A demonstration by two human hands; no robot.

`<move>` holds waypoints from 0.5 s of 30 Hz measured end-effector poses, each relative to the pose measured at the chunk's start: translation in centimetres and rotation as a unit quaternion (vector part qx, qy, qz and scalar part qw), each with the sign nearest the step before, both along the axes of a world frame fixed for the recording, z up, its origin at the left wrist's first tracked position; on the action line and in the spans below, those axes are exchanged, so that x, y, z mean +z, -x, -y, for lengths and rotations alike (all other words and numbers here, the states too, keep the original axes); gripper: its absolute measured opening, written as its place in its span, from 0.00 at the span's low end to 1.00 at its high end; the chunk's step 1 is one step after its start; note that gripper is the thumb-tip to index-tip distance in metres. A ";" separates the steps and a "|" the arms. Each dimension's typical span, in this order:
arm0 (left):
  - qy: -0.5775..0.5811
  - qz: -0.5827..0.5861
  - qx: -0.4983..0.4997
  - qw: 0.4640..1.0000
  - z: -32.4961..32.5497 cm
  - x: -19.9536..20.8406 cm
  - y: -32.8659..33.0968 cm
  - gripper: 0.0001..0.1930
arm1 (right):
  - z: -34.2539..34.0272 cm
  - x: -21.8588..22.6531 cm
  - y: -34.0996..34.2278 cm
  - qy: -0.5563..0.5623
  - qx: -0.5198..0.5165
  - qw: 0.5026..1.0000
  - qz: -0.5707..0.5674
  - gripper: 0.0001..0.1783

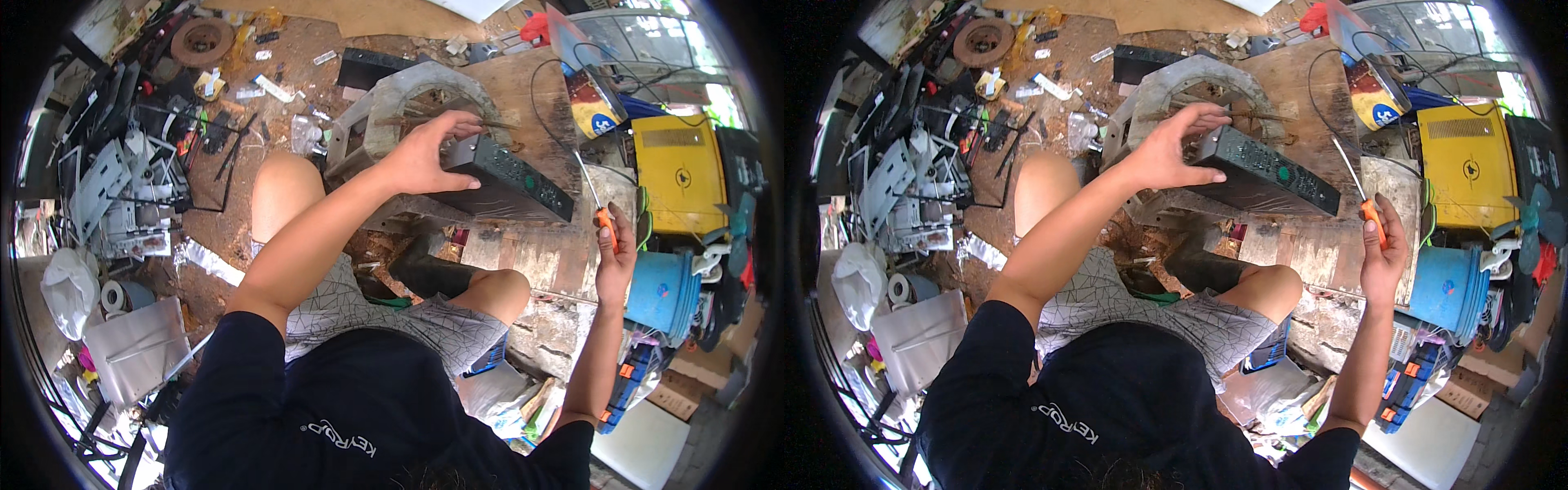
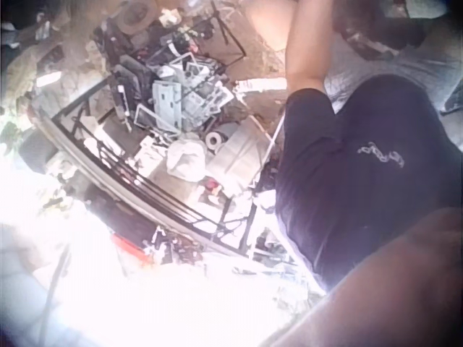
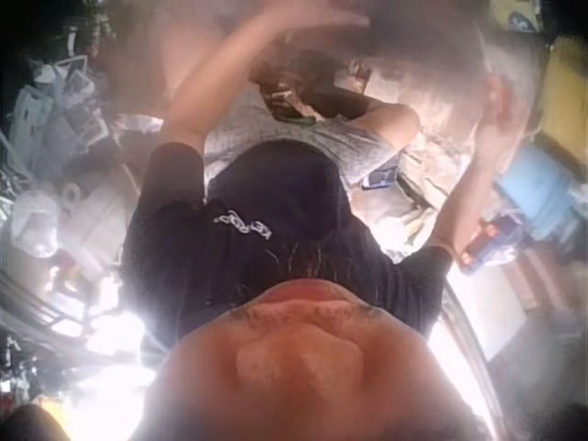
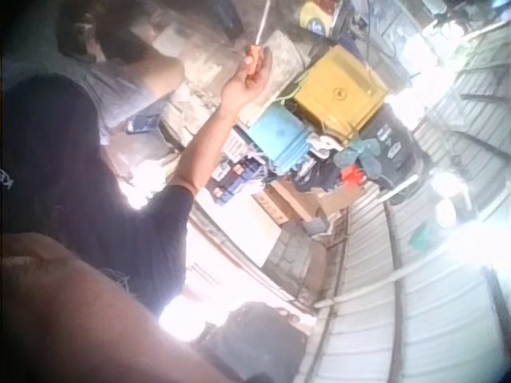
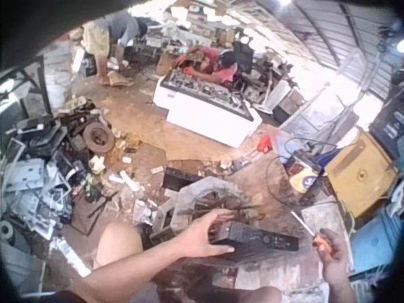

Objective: The person uses a screwdriver to remove screws and disassemble the metal casing of an electronic device, then removes internal components and circuit boards.

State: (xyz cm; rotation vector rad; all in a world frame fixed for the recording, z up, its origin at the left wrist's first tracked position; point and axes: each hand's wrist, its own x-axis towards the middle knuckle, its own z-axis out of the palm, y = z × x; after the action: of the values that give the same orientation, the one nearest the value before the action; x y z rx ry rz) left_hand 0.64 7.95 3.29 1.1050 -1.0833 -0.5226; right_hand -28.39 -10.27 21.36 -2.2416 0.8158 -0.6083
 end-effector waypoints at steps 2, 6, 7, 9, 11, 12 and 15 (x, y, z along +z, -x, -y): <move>-0.024 0.012 -0.006 1.000 0.2 -0.2 0.0 0.48 | 0.8 -1.0 0.3 -0.006 -0.021 0.999 -0.036 0.22; -0.069 0.050 0.005 0.996 0.7 -0.2 0.3 0.49 | 0.6 1.4 0.2 0.047 0.006 0.989 -0.142 0.16; -0.040 0.054 0.018 0.998 1.3 -1.3 0.2 0.51 | 0.5 2.9 0.1 0.058 0.014 0.982 -0.177 0.15; -0.033 0.054 0.041 0.997 2.1 -1.8 0.3 0.50 | 0.8 5.9 -0.1 0.116 0.015 0.969 -0.217 0.13; -0.003 0.047 0.034 0.998 3.0 -1.9 0.4 0.50 | 0.9 8.6 -1.0 0.190 0.065 0.947 -0.250 0.12; -0.003 0.047 0.026 0.999 3.1 -1.7 0.4 0.50 | 0.9 9.4 -1.5 0.201 0.069 0.939 -0.269 0.12; 0.006 0.036 0.011 0.999 3.3 -0.6 0.9 0.43 | -0.5 11.1 -3.2 0.209 0.068 0.918 -0.331 0.10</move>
State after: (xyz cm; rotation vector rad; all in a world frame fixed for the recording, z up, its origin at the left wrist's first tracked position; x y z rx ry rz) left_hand -0.23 4.66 2.72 1.1313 -1.1332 -0.4618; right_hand -25.15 -9.79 32.43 -2.9304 0.8886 0.0837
